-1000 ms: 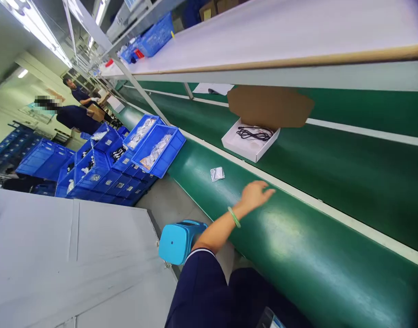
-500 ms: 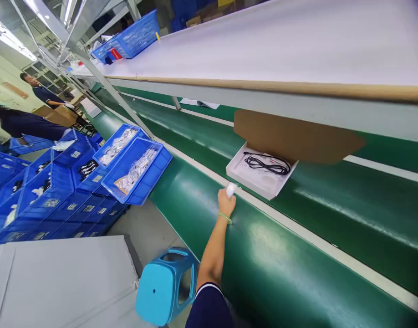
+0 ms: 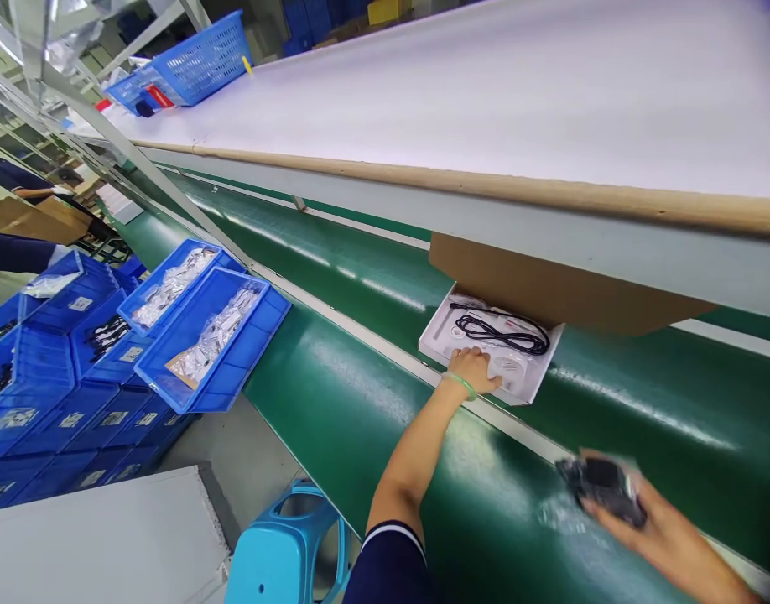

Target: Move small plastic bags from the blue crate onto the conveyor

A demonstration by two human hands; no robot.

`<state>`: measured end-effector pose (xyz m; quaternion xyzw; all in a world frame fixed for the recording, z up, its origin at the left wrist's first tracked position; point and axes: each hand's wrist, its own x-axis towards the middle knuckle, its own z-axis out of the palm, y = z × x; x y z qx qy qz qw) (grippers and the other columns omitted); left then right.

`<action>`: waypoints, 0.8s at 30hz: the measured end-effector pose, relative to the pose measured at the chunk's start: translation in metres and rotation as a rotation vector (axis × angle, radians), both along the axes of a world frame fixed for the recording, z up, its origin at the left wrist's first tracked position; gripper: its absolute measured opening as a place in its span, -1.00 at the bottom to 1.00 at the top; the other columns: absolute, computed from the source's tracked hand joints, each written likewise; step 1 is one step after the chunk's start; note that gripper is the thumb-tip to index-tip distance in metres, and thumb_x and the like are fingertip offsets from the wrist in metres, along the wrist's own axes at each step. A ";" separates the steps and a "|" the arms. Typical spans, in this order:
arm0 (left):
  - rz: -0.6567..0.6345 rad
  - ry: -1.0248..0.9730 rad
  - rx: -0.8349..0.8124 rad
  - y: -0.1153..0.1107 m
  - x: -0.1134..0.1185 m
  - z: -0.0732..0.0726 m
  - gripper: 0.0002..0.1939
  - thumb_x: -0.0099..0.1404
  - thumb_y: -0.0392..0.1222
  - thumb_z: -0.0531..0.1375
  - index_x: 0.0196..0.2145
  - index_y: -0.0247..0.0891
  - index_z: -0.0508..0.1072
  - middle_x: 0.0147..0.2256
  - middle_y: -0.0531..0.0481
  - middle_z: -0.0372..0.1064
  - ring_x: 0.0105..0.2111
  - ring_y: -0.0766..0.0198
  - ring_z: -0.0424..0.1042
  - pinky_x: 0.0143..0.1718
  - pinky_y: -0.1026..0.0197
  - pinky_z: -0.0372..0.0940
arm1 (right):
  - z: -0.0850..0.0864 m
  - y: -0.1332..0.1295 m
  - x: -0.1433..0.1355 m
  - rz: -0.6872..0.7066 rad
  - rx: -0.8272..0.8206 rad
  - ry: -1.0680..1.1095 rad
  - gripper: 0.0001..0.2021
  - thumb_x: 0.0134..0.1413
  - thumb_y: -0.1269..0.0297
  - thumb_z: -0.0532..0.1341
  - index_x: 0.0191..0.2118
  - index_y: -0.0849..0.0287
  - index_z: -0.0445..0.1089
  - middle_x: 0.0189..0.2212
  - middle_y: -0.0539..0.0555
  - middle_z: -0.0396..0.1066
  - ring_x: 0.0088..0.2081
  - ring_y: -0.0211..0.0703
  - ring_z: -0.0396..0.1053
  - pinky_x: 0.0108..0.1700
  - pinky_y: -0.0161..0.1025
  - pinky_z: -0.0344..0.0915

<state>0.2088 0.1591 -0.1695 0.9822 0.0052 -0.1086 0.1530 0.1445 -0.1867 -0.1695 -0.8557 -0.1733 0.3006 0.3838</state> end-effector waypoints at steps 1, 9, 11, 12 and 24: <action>-0.035 0.032 0.028 -0.006 -0.013 -0.011 -0.49 0.35 0.10 0.17 0.03 -0.41 0.46 0.00 -0.19 0.44 0.03 0.00 0.40 0.14 -0.05 0.26 | 0.017 0.021 0.026 0.025 -0.004 0.027 -0.33 0.03 -0.27 0.22 0.25 -0.58 -0.01 0.05 0.02 0.37 -0.04 0.06 0.44 0.01 0.02 0.41; -0.093 0.018 0.031 -0.041 -0.035 -0.036 -0.67 0.47 -0.31 -0.02 -0.12 -0.42 0.54 -0.14 -0.19 0.53 0.00 0.10 0.44 0.13 0.05 0.19 | 0.044 0.185 0.142 0.412 -0.393 -0.215 -0.65 0.20 0.12 0.24 -0.04 0.15 0.14 -0.06 0.16 0.42 -0.12 -0.09 0.38 -0.12 -0.24 0.24; -0.098 0.007 0.017 -0.049 -0.036 -0.038 -0.67 0.47 -0.31 -0.01 -0.13 -0.43 0.55 -0.18 -0.19 0.54 -0.03 0.11 0.46 0.12 0.05 0.20 | 0.027 0.200 0.146 0.491 -0.468 -0.204 -0.63 0.19 0.20 0.27 0.00 0.20 0.15 -0.04 0.22 0.42 -0.09 -0.05 0.38 -0.14 -0.23 0.20; -0.102 0.001 0.012 -0.053 -0.037 -0.040 -0.67 0.47 -0.31 0.00 -0.14 -0.43 0.56 -0.19 -0.19 0.55 -0.05 0.11 0.47 0.11 0.05 0.21 | 0.019 0.203 0.148 0.531 -0.505 -0.204 -0.62 0.19 0.23 0.27 0.03 0.23 0.16 -0.02 0.26 0.41 -0.06 0.00 0.39 -0.15 -0.22 0.18; -0.214 -0.320 -0.065 -0.091 -0.094 -0.033 -0.58 0.50 -0.27 -0.12 0.02 -0.41 0.48 0.07 -0.19 0.44 0.16 0.09 0.33 0.28 0.10 0.14 | -0.017 0.181 0.123 0.631 -0.722 -0.299 -0.58 0.30 0.29 0.17 0.13 0.49 0.15 0.06 0.51 0.28 0.13 0.25 0.25 0.07 -0.07 0.20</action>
